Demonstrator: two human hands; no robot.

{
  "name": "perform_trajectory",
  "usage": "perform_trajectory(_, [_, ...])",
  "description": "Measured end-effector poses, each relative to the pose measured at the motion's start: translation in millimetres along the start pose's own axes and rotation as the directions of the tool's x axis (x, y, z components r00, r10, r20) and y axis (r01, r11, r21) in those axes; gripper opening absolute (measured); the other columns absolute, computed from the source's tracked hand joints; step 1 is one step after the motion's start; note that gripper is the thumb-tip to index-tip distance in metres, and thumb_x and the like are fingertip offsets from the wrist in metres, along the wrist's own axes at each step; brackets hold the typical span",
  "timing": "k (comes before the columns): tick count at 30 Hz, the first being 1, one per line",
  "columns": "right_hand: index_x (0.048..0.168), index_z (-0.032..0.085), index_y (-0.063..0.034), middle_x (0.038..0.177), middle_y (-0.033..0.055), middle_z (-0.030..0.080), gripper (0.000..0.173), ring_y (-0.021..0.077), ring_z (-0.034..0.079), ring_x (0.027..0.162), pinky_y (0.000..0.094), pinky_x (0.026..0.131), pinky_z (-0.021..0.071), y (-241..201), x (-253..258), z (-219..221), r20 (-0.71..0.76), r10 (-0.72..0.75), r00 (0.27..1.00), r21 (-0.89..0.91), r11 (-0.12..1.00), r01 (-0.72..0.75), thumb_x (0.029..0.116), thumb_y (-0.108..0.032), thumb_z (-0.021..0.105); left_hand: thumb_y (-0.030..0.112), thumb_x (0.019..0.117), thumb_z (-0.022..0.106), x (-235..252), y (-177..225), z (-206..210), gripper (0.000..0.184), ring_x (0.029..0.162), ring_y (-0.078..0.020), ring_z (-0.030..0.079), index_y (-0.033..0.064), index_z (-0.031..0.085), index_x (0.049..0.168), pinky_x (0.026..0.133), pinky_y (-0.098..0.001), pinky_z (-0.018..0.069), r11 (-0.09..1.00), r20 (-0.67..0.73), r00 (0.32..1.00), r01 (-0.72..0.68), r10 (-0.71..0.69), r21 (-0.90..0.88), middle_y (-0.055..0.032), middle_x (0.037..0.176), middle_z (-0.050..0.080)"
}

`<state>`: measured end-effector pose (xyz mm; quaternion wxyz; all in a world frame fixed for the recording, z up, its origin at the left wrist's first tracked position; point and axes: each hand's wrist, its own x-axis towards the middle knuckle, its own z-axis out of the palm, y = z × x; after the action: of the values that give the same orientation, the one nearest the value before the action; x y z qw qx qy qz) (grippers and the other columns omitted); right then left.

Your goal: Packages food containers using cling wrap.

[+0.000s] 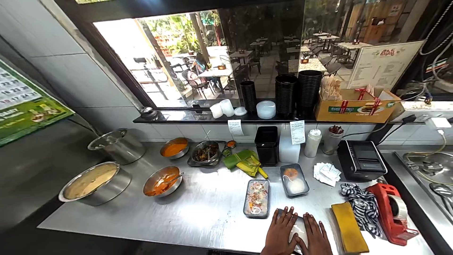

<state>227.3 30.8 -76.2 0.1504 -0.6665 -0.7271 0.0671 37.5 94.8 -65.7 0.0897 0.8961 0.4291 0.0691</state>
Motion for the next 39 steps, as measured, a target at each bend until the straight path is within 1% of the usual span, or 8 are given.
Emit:
perform_trajectory(4, [0.161,0.032,-0.0063,0.167,0.0119,0.032,0.103,0.0267,0.027,0.155,0.0606,0.125,0.0164,0,0,-7,0.025,0.0,1.0,0.018,1.0,0.0,0.092,-0.083,0.033,0.061,0.1008,0.033,-2,7,-1,0.065,0.158,-0.0253,0.018,0.0343,0.036,0.16,0.126,-0.0592,0.0116,0.994,-0.09,0.99,0.111,-0.111,-0.001,-0.0074,0.17,0.023])
perform_trajectory(7, [0.161,0.03,-0.0052,0.167,0.0124,0.03,0.119,0.0274,0.025,0.156,0.0622,0.125,0.0156,4,-4,-12,0.037,-0.01,0.999,0.021,1.0,0.01,0.081,-0.093,0.039,0.067,0.0975,0.037,-3,11,8,0.075,0.155,-0.0324,0.024,0.0239,0.041,0.158,0.124,-0.0573,0.0221,0.976,-0.199,0.956,0.216,-0.216,-0.022,-0.0168,0.167,0.028])
perform_trajectory(12, [0.16,0.032,-0.0017,0.165,0.0159,0.033,0.131,0.0286,0.028,0.155,0.0599,0.125,0.017,7,-14,-9,-0.024,-0.004,1.0,0.036,0.999,0.005,0.0715,-0.098,0.046,0.07,0.0974,0.032,6,7,8,0.089,0.156,-0.0272,0.022,0.0077,0.032,0.161,0.126,-0.0483,0.0219,0.979,-0.131,0.97,0.2,-0.203,-0.041,-0.0128,0.168,0.026])
perform_trajectory(20, [0.158,0.037,-0.0029,0.162,0.015,0.039,0.127,0.0289,0.034,0.152,0.0614,0.123,0.0229,6,-3,1,-0.119,0.032,0.992,0.07,0.997,-0.024,0.073,-0.098,0.042,0.072,0.0971,0.034,26,-12,-11,0.089,0.156,-0.0271,0.022,0.0101,0.031,0.161,0.125,-0.0455,0.0249,0.986,-0.015,0.992,0.126,-0.128,-0.106,-0.0122,0.169,0.026])
perform_trajectory(27, [0.154,0.049,-0.0141,0.16,0.0032,0.046,0.063,0.0236,0.037,0.151,0.0572,0.124,0.0225,36,-13,6,-0.166,0.009,0.986,0.172,0.985,0.02,0.1067,-0.054,0.034,0.052,0.103,0.042,21,-8,-7,0.066,0.148,-0.0316,0.039,0.0139,0.043,0.157,0.117,-0.0422,0.0402,0.91,-0.059,0.961,0.234,-0.269,-0.343,-0.0175,0.162,0.036])
perform_trajectory(30, [0.14,0.064,-0.0117,0.144,0.005,0.062,0.053,0.0285,0.054,0.138,0.0555,0.118,0.0355,34,-3,6,-0.25,0.043,0.967,0.173,0.985,0.001,0.1082,-0.041,0.033,0.032,0.104,0.043,26,-8,-13,0.051,0.134,-0.0354,0.052,0.0149,0.053,0.151,0.112,-0.044,0.0437,0.89,-0.06,0.953,0.253,-0.296,-0.379,-0.0198,0.152,0.048])
perform_trajectory(34, [0.105,0.078,-0.0094,0.1,0.0086,0.076,0.034,0.0297,0.072,0.1,0.0531,0.097,0.0511,30,18,4,-0.385,0.111,0.916,0.207,0.978,-0.032,0.1033,-0.022,0.047,0.015,0.0991,0.052,34,-18,-20,0.038,0.117,-0.0303,0.061,0.0157,0.071,0.132,0.105,-0.0433,0.0486,0.806,-0.079,0.939,0.243,-0.336,-0.54,-0.0169,0.127,0.065])
perform_trajectory(39, [0.104,0.077,-0.01,0.096,0.0072,0.074,0.028,0.0239,0.072,0.09,0.0465,0.08,0.059,34,22,4,-0.31,0.182,0.933,0.422,0.906,-0.036,0.103,-0.02,0.05,0.012,0.0985,0.055,38,-31,-12,0.025,0.092,-0.0148,0.067,0.0104,0.076,0.112,0.086,-0.0339,0.0559,0.543,-0.026,0.896,0.245,-0.442,-0.803,-0.0079,0.106,0.071])
